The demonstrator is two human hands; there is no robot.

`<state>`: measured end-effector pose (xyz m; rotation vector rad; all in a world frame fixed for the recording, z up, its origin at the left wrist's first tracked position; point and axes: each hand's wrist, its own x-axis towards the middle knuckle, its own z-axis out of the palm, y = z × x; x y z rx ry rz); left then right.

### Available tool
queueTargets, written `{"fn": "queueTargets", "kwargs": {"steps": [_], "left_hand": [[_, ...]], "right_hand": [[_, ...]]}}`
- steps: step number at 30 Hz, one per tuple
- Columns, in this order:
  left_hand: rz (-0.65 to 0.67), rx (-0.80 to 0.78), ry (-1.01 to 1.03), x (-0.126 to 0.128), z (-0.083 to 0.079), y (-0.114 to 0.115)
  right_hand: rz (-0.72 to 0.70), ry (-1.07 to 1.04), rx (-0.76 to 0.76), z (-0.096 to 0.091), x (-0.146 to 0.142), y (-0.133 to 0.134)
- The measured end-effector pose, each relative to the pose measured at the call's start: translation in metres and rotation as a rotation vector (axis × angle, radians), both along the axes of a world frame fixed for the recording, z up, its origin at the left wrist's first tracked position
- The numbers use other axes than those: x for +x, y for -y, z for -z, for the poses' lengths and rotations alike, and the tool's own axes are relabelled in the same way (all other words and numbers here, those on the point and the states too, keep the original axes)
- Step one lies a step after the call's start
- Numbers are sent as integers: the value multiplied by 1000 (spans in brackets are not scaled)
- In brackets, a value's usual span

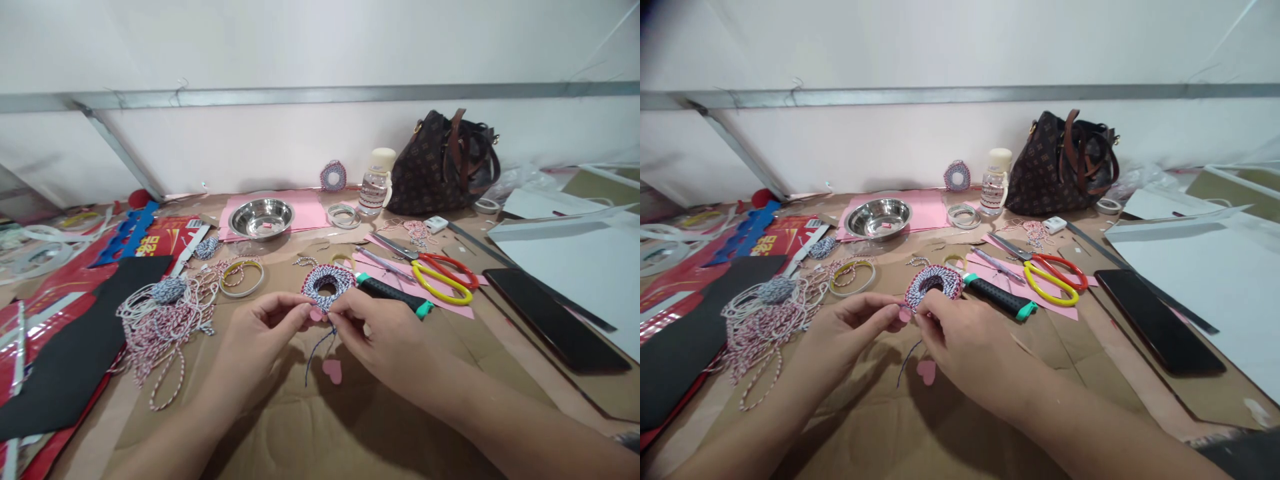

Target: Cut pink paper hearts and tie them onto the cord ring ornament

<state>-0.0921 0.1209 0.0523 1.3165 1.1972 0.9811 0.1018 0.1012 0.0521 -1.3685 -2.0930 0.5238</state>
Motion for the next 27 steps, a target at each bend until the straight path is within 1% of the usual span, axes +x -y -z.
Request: {"fn": "queueTargets", "kwargs": {"steps": [8, 19, 27], "left_hand": [[2, 7, 28, -1, 3, -3], [-6, 10, 46, -2, 4, -2], [14, 12, 46, -1, 3, -2]], "right_hand": [[-25, 13, 28, -2, -2, 3], [-49, 11, 130, 4, 3, 3], [-44, 25, 149, 4, 1, 3]]}}
